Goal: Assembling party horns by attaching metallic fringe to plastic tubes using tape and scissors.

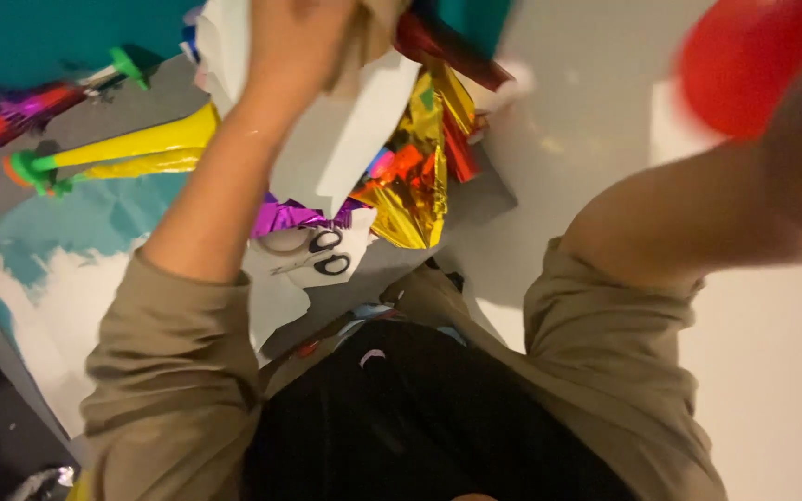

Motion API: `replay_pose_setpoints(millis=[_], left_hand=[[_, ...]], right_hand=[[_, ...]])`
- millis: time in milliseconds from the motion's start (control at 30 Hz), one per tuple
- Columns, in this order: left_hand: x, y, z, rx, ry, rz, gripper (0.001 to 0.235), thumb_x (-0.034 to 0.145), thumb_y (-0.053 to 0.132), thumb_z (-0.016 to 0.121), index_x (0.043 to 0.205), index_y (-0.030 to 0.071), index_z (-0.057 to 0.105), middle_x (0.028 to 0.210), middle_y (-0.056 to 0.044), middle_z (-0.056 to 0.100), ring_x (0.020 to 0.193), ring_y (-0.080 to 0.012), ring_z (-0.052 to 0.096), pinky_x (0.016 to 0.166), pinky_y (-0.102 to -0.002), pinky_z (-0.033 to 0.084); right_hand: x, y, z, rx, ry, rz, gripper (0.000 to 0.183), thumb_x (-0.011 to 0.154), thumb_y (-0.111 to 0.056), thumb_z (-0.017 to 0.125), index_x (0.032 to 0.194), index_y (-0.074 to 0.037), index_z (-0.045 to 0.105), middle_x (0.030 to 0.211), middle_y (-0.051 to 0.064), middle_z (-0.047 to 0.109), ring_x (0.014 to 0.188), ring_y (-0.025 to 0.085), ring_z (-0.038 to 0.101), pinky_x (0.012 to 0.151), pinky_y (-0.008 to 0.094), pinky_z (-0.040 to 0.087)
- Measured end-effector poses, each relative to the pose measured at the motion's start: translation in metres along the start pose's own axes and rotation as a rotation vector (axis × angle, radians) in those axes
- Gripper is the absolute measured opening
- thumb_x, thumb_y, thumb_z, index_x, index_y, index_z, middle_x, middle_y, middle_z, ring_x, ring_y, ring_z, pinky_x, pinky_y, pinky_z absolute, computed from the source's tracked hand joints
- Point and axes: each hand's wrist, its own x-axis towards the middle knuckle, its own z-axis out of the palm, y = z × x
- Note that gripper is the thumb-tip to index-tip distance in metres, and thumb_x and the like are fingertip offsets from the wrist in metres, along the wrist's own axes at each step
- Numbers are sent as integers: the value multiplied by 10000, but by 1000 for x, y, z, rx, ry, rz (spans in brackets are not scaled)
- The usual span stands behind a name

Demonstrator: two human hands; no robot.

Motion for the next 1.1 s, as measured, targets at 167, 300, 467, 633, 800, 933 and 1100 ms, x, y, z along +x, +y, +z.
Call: replay_pose_setpoints(millis=[167,300,467,633,800,933,1100], left_hand=[[-84,21,-106,-68,265,-189,357,982,201,644,1298,140,489,1274,-86,627,1173,-181,587,982,-339,493],[-142,37,-143,-78,432,-297,458,1003,208,638,1408,155,432,1393,-90,609,1280,-167,566,1084,-341,501],[-199,42,-155,70,707,-364,499,1011,282,673,1302,181,280,1354,-125,520,1232,-226,543,1073,-401,473],[-251,-23,-140,12,809,-186,835,1046,-24,720,1591,211,133,1591,-165,386,1485,-367,442,1241,-609,400],[-269,-12,-112,-102,848,-252,764,1045,15,701,1573,161,168,1522,-182,440,1398,-359,482,1169,-582,448],[-274,2,-90,-324,846,-348,623,1006,90,685,1495,135,301,1312,-180,551,1167,-285,587,1010,-497,534],[-261,33,-89,-641,940,-584,503,946,195,679,1404,124,486,1060,-125,705,866,-230,705,754,-438,631]], right_hand=[[32,-40,106,390,-69,-181,272,1249,-273,399,1368,-32,439,1200,374,535,1081,502,573,947,528,429],[39,-56,172,449,-379,-268,279,1160,-279,441,1200,-12,514,1120,131,554,837,235,493,783,353,412],[-4,-68,238,1258,-723,-94,182,1086,-108,522,1254,-65,469,946,77,612,775,195,736,614,247,647],[-96,-65,315,1567,-545,-22,305,893,-83,726,1096,90,578,816,303,619,739,428,712,661,513,597],[-123,-100,341,1278,-521,-406,263,959,-125,700,1190,-14,755,1164,270,619,1176,522,639,945,597,560],[-107,-87,354,806,-921,-94,168,940,-190,711,1009,-37,721,1077,171,717,1085,279,709,1218,452,404],[-126,-49,383,463,-39,-801,381,895,-44,788,1229,-225,762,1040,202,705,1046,399,733,988,522,582]])
